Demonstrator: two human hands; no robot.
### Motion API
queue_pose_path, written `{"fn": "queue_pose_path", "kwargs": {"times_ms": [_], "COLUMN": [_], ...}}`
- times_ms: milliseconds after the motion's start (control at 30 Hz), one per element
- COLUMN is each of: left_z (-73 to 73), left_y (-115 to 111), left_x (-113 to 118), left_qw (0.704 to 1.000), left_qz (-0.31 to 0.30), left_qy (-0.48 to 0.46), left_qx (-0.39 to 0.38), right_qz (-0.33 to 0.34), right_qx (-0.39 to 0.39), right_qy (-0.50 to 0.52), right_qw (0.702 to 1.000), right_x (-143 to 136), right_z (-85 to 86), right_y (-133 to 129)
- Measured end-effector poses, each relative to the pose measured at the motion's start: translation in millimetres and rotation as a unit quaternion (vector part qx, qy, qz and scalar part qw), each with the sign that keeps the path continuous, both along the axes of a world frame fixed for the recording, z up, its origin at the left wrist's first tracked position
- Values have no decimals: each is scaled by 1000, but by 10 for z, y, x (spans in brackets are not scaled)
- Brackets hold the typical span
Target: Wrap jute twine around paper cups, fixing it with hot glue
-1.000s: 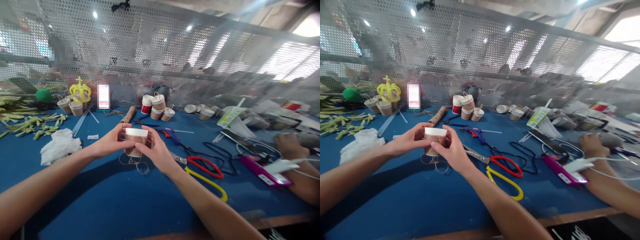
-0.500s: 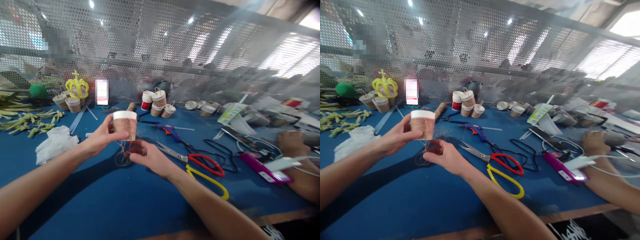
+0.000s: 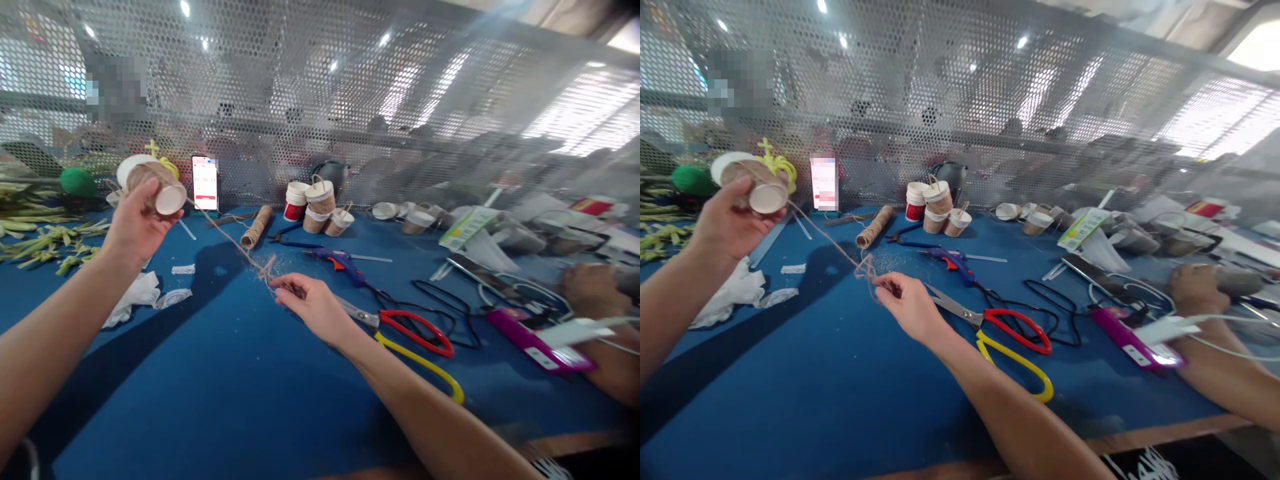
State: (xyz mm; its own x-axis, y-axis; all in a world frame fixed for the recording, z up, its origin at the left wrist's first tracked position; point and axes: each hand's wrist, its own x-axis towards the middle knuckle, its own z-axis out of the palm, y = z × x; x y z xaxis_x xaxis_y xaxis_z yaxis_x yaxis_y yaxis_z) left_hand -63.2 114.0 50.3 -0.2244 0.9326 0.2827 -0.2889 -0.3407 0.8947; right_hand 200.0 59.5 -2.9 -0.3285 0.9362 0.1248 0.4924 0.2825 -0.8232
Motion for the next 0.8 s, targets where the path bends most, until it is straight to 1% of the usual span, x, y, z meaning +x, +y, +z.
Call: {"fn": "queue_pose_path", "kwargs": {"times_ms": [33,67,100,133,167,200,233,267,333,400,500,567,633,767,800], "left_z": [18,32,39,37,25,2,-29,-66,-150,-230,-320,-359,-390,-444,-453], "left_y": [-26,-68,-122,-185,-252,-317,-378,-430,-503,-539,-557,-566,-580,-600,-599], "left_x": [-2,17,54,109,175,249,325,398,521,606,674,696,713,749,758], "left_qw": [1000,999,997,986,973,952,931,915,891,883,889,892,895,911,917], "left_qz": [-9,-34,-76,-143,-193,-250,-294,-320,-358,-371,-343,-330,-330,-303,-290], "left_qy": [-22,-23,0,49,90,134,177,211,246,262,286,293,277,245,242], "left_qx": [-2,-12,-30,-65,-91,-113,-126,-129,-131,-122,-102,-102,-114,-133,-130], "right_qz": [-13,-27,-42,-58,-73,-85,-93,-94,-75,-35,-1,3,13,79,82], "right_qx": [14,28,46,66,86,105,123,138,154,155,149,147,154,196,200], "right_qy": [-4,-5,-4,-2,2,11,25,42,67,52,1,-12,-9,-7,-14], "right_qw": [1000,999,998,996,994,991,988,985,983,986,989,989,988,977,976], "right_x": [18,38,59,79,96,108,112,108,72,9,-84,-118,-130,-128,-120], "right_z": [-16,-28,-33,-28,-11,16,53,95,177,224,208,164,121,87,92], "right_y": [24,49,72,92,103,103,89,59,-37,-150,-266,-292,-294,-293,-286]}}
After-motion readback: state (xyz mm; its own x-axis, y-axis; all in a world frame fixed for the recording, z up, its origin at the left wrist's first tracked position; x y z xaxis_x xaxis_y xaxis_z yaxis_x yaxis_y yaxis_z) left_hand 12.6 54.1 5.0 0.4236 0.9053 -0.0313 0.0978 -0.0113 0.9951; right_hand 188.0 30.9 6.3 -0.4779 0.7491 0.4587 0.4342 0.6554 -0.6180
